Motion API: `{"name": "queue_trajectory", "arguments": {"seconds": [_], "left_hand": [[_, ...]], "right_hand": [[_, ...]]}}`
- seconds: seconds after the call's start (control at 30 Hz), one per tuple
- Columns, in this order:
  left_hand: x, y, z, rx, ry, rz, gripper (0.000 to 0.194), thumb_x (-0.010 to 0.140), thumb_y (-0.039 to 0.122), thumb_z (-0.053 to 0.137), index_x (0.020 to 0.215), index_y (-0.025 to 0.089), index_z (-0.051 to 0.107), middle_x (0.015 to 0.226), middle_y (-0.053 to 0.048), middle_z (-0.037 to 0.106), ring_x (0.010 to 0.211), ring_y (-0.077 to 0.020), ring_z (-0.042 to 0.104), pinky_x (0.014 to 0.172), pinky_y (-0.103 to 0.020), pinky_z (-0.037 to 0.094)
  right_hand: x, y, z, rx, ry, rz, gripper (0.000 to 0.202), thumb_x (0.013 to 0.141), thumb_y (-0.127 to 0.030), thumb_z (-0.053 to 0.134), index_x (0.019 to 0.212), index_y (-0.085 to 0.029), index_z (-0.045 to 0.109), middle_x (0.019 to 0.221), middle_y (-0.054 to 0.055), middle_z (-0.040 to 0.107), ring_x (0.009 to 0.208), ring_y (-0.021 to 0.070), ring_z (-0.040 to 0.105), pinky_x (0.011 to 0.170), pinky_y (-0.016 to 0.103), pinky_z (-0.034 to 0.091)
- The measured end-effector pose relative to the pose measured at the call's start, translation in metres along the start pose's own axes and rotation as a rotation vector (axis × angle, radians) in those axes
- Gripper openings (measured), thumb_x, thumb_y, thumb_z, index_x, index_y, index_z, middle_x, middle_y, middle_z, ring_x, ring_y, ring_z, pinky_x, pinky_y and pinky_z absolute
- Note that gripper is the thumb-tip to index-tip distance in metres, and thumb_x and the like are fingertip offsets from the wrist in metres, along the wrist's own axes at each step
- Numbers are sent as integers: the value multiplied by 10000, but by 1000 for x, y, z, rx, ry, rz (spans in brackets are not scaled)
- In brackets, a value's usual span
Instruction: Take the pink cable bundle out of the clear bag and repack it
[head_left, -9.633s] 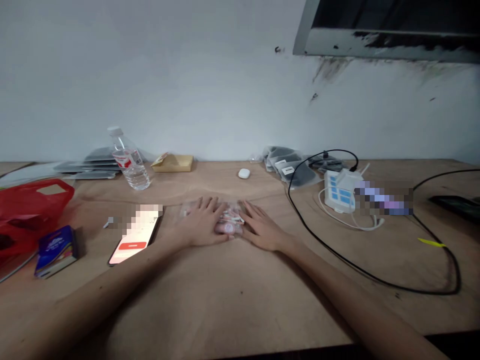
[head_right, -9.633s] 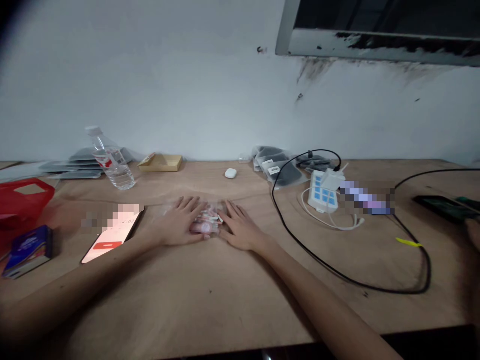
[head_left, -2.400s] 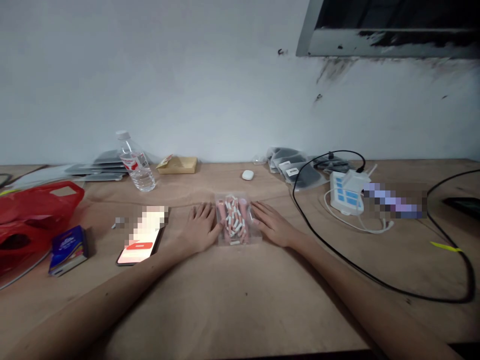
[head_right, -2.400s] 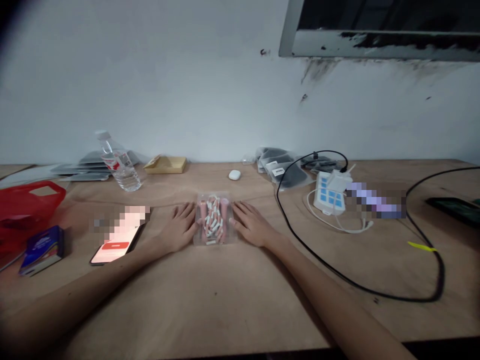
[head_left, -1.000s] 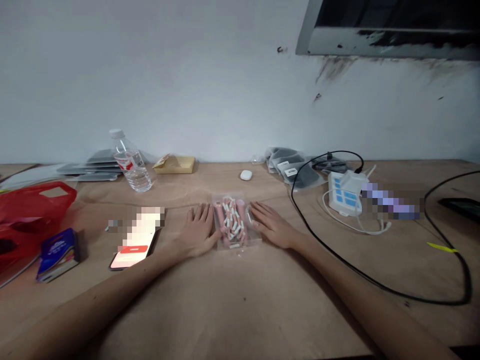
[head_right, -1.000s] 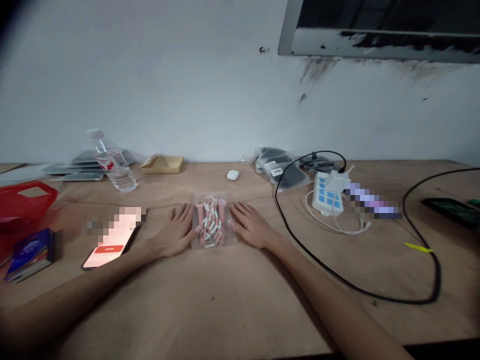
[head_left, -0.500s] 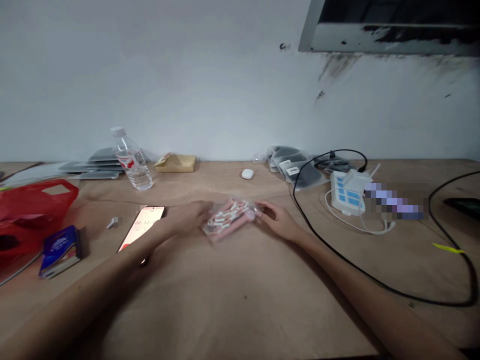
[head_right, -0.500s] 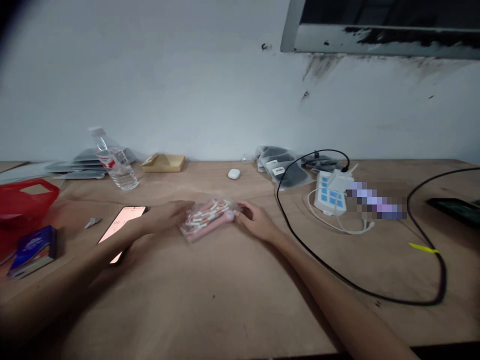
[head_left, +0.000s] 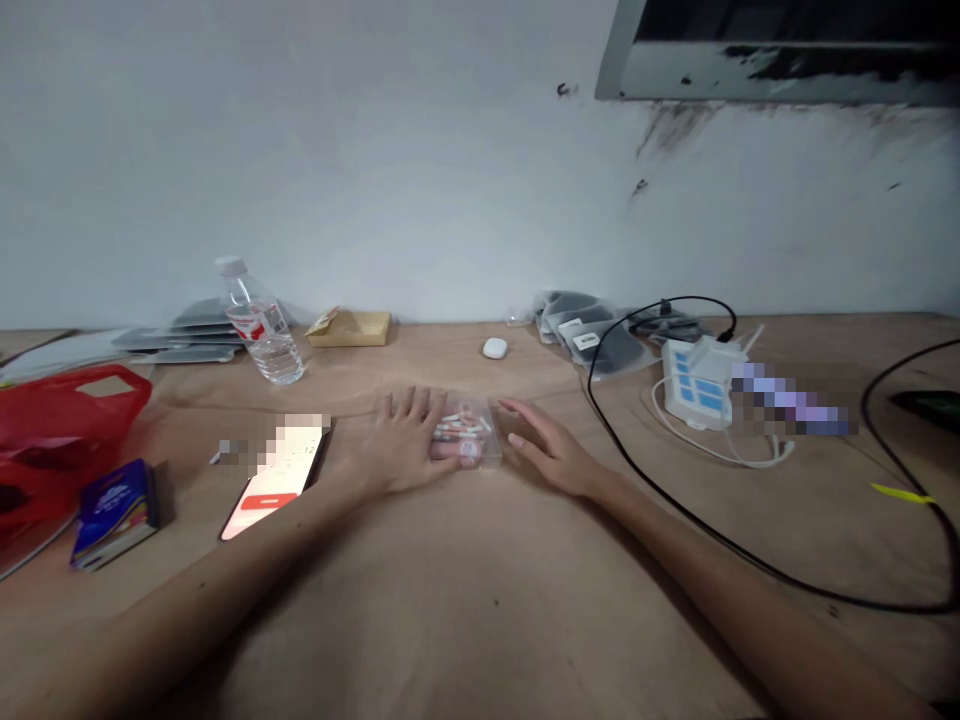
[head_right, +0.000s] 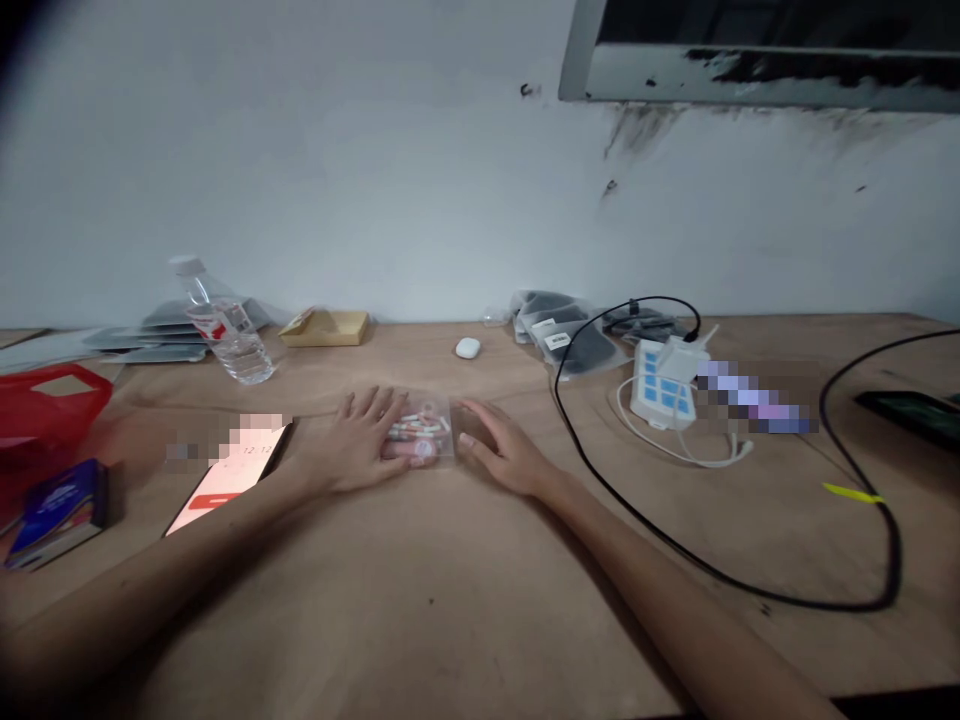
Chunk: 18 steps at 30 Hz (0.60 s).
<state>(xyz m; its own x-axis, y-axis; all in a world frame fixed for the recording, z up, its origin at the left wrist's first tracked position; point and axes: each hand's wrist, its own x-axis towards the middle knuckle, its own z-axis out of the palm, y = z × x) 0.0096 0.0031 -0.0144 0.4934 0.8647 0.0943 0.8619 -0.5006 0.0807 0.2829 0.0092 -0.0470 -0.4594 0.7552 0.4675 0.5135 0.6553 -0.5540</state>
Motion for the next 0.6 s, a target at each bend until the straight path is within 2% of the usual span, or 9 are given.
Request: {"name": "queue_trajectory", "arguments": {"seconds": [0.1,0.2,0.37,0.5,0.6], "left_hand": [[0,2,-2,33,-23,12,1026,853,838,369,1584,134,219,1636,-216,224,1503,-439,174,1165,-657,111],[-1,4,-3,89,-7,3,952,868,798,418,1546,137,319,1595,-224,319,1468,-431,271,1159,-640,164],[0,6,-4,127,-17,-15,921,869,802,414,1522,155,366,1555,-224,380,1429,-436,334,1138,-650,206],[-3,8,-1,147,4,-10,927,873,810,380,1512,137,375,1529,-235,411,1408,-437,353,1133,-648,206],[-5,12,2,131,34,9,919,863,828,370,1490,158,405,1511,-220,437,1391,-430,373,1134,-634,210]], "right_hand": [[-1,-2,-3,-74,-97,-116,518,1016,-416,465,1503,-242,442,1506,130,522,1373,304,499,1124,546,406],[1,0,-3,-141,-85,-158,422,1032,-350,434,1415,-226,559,1420,125,610,1327,296,551,1107,551,426],[3,10,0,-222,-67,-103,300,990,-310,511,1195,-221,710,1182,117,741,1165,309,654,996,537,517],[3,12,6,-175,-70,-58,351,927,-340,621,1253,-224,680,1256,135,689,1180,309,632,1010,532,506],[2,12,11,-96,-43,-36,358,920,-342,631,1259,-232,673,1338,133,627,1234,296,594,1054,518,475]]}}
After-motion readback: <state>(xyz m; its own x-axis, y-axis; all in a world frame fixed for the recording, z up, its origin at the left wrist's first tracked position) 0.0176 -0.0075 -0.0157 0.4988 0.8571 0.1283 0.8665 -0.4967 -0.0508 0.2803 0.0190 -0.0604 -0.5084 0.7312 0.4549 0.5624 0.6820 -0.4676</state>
